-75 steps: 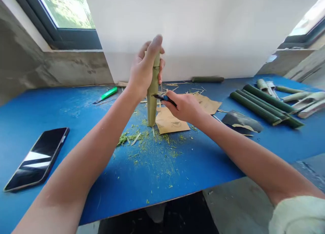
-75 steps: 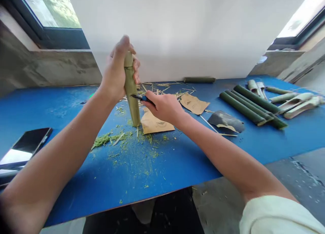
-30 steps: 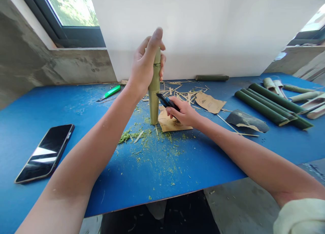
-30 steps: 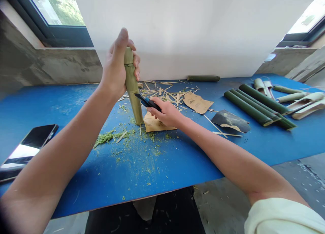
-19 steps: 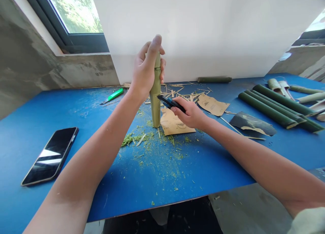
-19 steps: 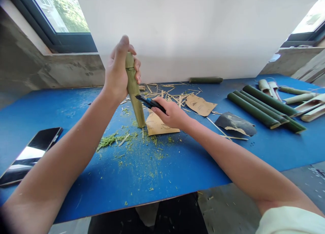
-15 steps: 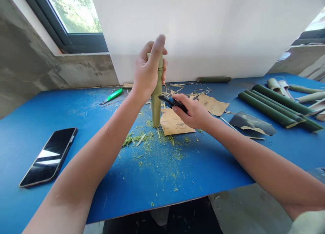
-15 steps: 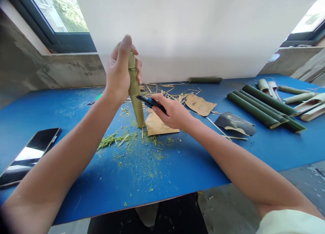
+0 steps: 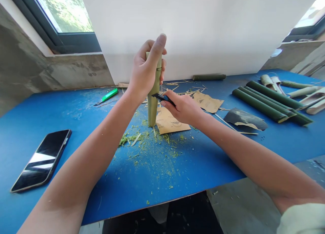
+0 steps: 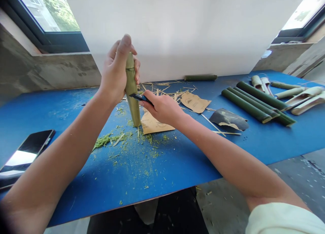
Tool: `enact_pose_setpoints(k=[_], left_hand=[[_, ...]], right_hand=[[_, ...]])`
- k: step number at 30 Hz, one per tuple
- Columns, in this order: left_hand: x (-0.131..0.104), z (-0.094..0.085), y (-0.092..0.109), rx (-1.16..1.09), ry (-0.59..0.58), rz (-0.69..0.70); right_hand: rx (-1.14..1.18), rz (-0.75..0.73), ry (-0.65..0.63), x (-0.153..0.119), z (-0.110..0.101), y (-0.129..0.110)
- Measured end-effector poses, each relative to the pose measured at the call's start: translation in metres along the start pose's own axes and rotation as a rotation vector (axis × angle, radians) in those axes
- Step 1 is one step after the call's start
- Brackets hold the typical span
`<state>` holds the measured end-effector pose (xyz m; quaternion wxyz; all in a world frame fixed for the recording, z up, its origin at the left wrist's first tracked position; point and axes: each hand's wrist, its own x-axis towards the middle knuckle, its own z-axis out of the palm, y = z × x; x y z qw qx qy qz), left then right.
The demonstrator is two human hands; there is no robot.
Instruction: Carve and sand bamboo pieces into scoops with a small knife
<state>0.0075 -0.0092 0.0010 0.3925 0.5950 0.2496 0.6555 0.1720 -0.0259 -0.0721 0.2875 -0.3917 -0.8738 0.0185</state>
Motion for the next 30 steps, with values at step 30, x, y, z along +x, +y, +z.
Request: enact_pose_setpoints(k=[30], left_hand=[[0.008,-0.014,0.0,-0.058,-0.134,-0.114]], right_hand=[[-0.216,-0.133,0.081,0.01,-0.006,0.004]])
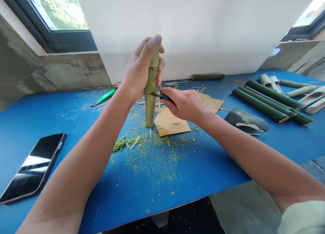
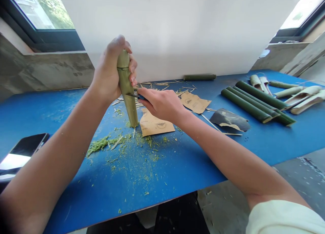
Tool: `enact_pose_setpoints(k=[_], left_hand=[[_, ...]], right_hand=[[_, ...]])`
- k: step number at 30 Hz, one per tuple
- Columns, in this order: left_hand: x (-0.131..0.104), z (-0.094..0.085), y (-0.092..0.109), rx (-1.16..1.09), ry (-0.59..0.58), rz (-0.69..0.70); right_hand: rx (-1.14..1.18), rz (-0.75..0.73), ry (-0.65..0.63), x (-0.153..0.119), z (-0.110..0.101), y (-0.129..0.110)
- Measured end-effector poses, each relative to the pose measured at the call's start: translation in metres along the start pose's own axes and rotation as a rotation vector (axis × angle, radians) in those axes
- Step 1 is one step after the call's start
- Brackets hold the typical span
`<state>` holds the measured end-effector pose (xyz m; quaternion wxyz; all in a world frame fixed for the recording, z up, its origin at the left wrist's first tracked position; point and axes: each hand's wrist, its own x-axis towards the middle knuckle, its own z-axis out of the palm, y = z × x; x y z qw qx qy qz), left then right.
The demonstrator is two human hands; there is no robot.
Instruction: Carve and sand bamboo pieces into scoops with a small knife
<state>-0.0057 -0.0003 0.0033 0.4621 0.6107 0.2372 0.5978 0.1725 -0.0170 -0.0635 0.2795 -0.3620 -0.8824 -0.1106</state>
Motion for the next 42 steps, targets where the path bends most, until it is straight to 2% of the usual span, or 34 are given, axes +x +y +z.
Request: enact_pose_setpoints(k=[8,14,19,26,31,36,42], left_hand=[[-0.003,0.001,-0.001,-0.043,0.015,0.037],[0.003,-0.005,-0.004,-0.026,0.004,0.023],[0.011,-0.007,-0.007,0.001,0.039,-0.001],[0.011,-0.005,-0.008,0.043,0.066,-0.003],[0.008,-0.002,-0.006,0.082,0.063,0.015],[0.005,0.001,-0.003,0.044,0.103,0.039],[0.005,-0.002,0.0,0.009,0.027,-0.019]], right_hand=[[-0.118,0.008,-0.117,0.002,-0.012,-0.015],[-0.194,0.134,-0.158,0.005,-0.007,-0.022],[-0.115,0.12,-0.194,0.009,0.001,-0.017],[0.073,0.049,-0.133,0.007,0.018,-0.002],[0.157,-0.001,-0.121,0.006,0.021,0.002],[0.058,0.056,-0.146,0.006,0.014,-0.006],[-0.087,0.019,-0.093,0.005,0.003,-0.003]])
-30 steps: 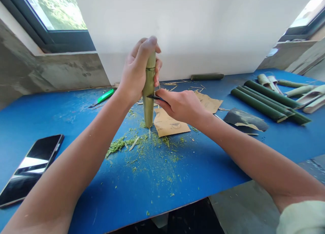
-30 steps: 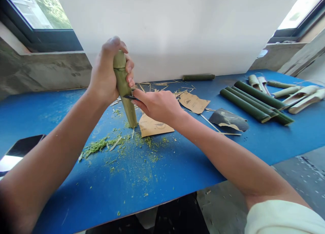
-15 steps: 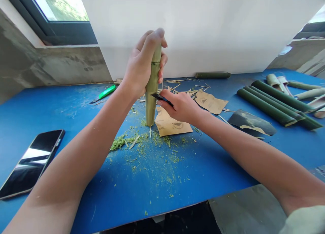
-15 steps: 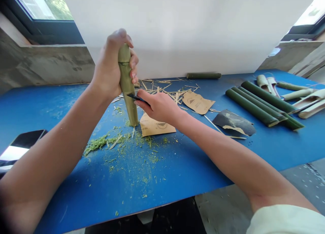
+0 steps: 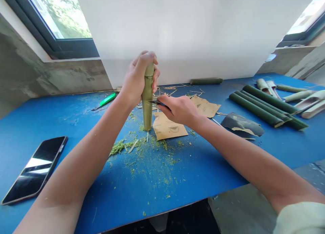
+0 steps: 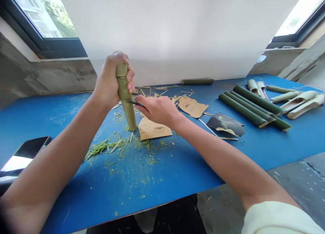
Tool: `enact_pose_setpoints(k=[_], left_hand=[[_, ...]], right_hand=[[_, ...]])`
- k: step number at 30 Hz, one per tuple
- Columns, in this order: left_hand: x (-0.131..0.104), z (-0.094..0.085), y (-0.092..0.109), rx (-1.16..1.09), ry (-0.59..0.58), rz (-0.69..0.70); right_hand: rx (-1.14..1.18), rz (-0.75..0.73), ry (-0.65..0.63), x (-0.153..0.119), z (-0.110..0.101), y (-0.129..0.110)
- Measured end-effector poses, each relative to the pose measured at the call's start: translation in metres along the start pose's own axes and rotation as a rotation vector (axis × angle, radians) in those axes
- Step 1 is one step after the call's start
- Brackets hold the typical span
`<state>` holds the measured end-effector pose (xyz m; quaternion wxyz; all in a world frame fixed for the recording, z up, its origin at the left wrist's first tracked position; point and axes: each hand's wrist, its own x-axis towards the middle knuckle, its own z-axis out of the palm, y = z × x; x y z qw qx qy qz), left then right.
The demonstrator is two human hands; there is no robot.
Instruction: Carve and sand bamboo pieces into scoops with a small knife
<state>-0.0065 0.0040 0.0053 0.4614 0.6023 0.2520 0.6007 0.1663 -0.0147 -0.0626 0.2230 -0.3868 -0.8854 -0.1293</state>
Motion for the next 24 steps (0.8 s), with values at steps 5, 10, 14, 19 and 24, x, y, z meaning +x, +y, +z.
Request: enact_pose_setpoints(k=[5,10,14,19,24], left_hand=[[0.0,-0.003,0.003,0.009,-0.022,-0.049],[-0.001,-0.002,0.003,-0.06,-0.067,-0.042],[0.0,-0.003,0.001,-0.089,-0.096,-0.038],[0.002,-0.005,-0.002,-0.116,-0.081,-0.012],[0.001,-0.004,-0.001,-0.069,-0.077,-0.024]], right_hand=[[-0.062,-0.03,0.004,0.004,-0.008,0.003],[-0.152,-0.052,-0.012,0.007,-0.011,0.002],[-0.125,-0.048,0.027,0.009,-0.008,0.001],[-0.095,-0.065,0.056,0.013,-0.005,0.005],[-0.048,-0.103,0.055,0.013,-0.005,0.01]])
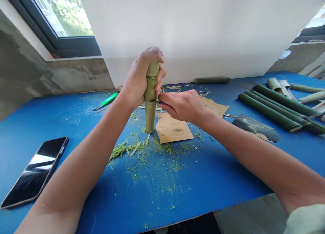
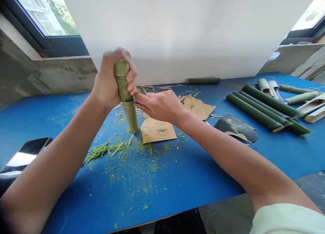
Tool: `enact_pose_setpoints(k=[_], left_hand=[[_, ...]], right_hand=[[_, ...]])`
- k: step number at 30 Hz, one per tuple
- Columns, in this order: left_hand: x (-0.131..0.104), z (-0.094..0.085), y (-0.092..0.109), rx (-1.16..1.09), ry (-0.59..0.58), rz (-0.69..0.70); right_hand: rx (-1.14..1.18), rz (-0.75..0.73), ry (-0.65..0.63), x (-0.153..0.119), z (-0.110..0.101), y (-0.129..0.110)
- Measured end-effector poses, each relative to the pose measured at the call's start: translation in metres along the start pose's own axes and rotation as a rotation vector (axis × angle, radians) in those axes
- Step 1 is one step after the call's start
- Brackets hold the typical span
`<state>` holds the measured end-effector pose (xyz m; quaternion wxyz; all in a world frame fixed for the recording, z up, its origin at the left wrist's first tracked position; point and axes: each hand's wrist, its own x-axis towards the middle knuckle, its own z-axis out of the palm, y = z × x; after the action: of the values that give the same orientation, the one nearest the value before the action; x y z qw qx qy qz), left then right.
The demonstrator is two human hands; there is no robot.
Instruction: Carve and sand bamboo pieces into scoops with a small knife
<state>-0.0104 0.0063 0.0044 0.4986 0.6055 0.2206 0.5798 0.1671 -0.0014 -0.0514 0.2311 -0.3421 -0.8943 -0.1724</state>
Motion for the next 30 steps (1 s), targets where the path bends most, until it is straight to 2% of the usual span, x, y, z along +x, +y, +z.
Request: enact_pose_setpoints(k=[8,12,16,23,30], left_hand=[[0.0,0.0,0.0,0.002,-0.004,0.008],[0.001,0.0,0.0,-0.022,0.02,0.003],[0.002,0.001,0.002,0.045,0.048,-0.032],[0.004,-0.002,0.0,0.024,0.032,-0.002],[0.002,-0.002,0.002,0.049,0.054,-0.01]], right_hand=[[-0.039,0.054,-0.037,-0.003,0.001,-0.011],[0.032,0.109,-0.047,-0.004,0.004,-0.016],[0.169,0.061,-0.042,-0.004,0.015,-0.01],[0.298,-0.006,-0.103,-0.011,0.04,-0.002],[0.376,0.01,-0.122,-0.011,0.036,-0.005]])
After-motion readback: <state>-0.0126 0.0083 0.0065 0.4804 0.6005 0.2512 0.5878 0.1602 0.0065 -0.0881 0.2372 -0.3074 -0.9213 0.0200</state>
